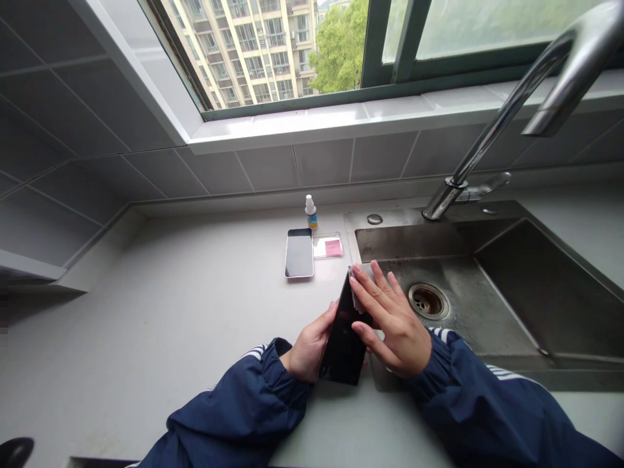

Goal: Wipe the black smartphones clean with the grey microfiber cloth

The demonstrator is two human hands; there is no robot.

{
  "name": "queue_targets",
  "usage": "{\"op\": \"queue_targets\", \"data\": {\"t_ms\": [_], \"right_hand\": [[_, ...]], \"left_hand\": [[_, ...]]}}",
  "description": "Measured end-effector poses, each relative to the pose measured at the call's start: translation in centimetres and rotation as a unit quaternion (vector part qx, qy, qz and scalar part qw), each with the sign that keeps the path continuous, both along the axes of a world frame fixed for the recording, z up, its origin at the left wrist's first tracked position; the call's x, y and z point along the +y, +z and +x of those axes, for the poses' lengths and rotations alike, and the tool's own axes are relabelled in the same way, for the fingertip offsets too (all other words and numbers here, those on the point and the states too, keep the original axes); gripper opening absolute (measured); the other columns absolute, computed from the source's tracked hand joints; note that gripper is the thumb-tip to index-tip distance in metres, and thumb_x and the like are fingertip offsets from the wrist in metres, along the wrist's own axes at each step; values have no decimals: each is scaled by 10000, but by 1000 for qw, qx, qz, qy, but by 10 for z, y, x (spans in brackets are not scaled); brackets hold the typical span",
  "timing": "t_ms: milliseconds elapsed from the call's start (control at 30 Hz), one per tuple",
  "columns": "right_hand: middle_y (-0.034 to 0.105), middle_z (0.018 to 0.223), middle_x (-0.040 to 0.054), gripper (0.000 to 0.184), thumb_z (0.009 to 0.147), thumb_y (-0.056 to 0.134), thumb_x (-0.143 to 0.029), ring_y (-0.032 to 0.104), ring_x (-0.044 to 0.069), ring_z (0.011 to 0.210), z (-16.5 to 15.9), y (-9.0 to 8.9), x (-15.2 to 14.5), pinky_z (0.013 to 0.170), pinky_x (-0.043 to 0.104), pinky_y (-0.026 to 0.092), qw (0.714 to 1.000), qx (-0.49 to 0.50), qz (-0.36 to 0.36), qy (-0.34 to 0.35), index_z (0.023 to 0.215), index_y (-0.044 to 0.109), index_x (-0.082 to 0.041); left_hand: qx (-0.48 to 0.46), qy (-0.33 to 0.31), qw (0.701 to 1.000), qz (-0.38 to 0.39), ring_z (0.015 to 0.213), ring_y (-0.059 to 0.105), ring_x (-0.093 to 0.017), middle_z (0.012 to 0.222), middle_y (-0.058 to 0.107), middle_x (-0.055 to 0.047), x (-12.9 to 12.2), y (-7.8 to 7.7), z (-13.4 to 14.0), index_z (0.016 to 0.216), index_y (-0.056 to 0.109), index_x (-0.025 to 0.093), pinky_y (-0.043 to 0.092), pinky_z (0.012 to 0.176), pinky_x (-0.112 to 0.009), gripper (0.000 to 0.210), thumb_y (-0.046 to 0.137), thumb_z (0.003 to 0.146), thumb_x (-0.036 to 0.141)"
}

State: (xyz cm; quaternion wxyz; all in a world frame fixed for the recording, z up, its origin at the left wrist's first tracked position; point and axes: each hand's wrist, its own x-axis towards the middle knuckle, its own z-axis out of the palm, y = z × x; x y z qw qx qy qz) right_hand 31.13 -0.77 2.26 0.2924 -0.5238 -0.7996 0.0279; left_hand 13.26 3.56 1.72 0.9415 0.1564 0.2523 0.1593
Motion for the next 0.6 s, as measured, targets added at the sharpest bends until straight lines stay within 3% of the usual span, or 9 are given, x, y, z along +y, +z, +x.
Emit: {"op": "queue_targets", "data": {"t_ms": [133, 233, 333, 433, 600], "right_hand": [[301, 1564, 125, 637, 949, 487, -340, 100, 358, 1484, -8, 1, -6, 1176, 620, 106, 996, -15, -6, 85, 1513, 289, -121], [354, 1539, 129, 644, 913, 521, -324, 150, 352, 1478, -13, 2, -10, 1176, 634, 47, 991, -10, -3, 135, 1489, 334, -108], [382, 1523, 135, 655, 877, 541, -296, 179, 338, 1475, -14, 4, -12, 1179, 626, 24, 987, -2, -8, 158, 1473, 356, -98], [430, 1496, 126, 659, 848, 546, -282, 178, 325, 1477, -14, 4, -13, 1182, 619, 13, 982, -1, -15, 187, 1461, 379, -106], [471, 1470, 101, 663, 825, 546, -284, 149, 323, 1483, -18, 5, -17, 1172, 624, -56, 972, -4, -40, 231, 1447, 399, -111]], "left_hand": [[3, 114, 992, 53, 1181, 605, -240, 1187, 699, -85, -3, -3, 1, 1349, 569, 154, 400, 1069, -339, 441, 463, 966, 345], [4, 120, 990, 73, 1230, 572, -235, 1199, 697, -73, -4, 1, 2, 1299, 618, 165, 374, 1097, -327, 399, 465, 956, 298], [-49, 90, 994, 33, 1280, 530, -246, 1245, 669, -106, -3, 5, 3, 1299, 613, 138, 343, 1125, -346, 499, 397, 971, 446], [-76, 62, 995, -24, 1299, 508, -288, 1267, 638, -185, 1, 4, 2, 1337, 556, 61, 321, 1135, -387, 759, 313, 927, 652], [-33, 106, 993, -31, 1212, 573, -334, 1240, 641, -210, 5, 0, -2, 1371, 510, 74, 352, 1089, -454, 875, 291, 866, 754]]}}
